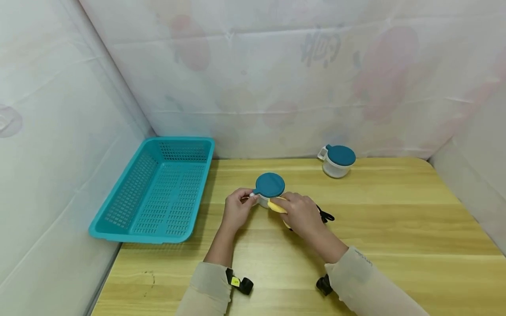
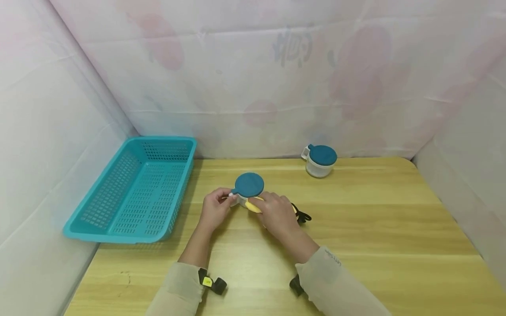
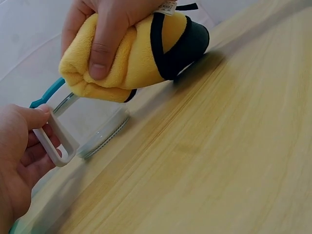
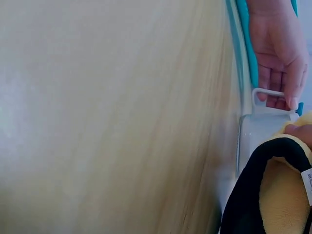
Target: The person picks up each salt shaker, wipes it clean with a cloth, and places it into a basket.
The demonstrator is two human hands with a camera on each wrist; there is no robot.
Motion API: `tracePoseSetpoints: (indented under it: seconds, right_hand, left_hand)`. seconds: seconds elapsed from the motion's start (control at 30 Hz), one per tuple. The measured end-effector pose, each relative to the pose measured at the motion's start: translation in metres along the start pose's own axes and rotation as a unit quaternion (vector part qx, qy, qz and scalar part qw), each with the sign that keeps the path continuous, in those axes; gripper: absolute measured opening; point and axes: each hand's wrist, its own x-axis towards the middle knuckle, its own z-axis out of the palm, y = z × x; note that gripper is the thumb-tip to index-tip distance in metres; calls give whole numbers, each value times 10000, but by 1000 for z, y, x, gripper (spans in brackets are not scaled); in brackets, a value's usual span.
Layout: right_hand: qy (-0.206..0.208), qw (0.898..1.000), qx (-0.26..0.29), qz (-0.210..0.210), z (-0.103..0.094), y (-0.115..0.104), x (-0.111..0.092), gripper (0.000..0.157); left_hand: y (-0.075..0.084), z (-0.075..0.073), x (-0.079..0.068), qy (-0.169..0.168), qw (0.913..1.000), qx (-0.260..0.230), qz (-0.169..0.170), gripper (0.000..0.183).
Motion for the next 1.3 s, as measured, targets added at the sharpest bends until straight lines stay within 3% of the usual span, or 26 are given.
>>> tracePoseSetpoints:
  seconds: [0.33,0.6,0.93,1.17,1.3]
  right_hand:
    - [-112,9998,91,-146,0,6,-1,49]
    - [-318,9983,267,404,0,6,-1,51]
    - [-621,9916,191,1114,-3,18,-2,48]
    - [-424,9758,476,2092,-5,24,-3,42]
    - [-338,9698,673,2321,-3,18,-1,43]
  left_hand:
    - [5,1,0,43,9997,60,-218,18]
    - [8,0,-1,25,9995,71,-297,17]
    - [2,1,2,112,9999,29,-35,15]
    - [3,0,-2,51,9999,141,-13,13]
    - [3,1,-2,75,9997,228,22,15]
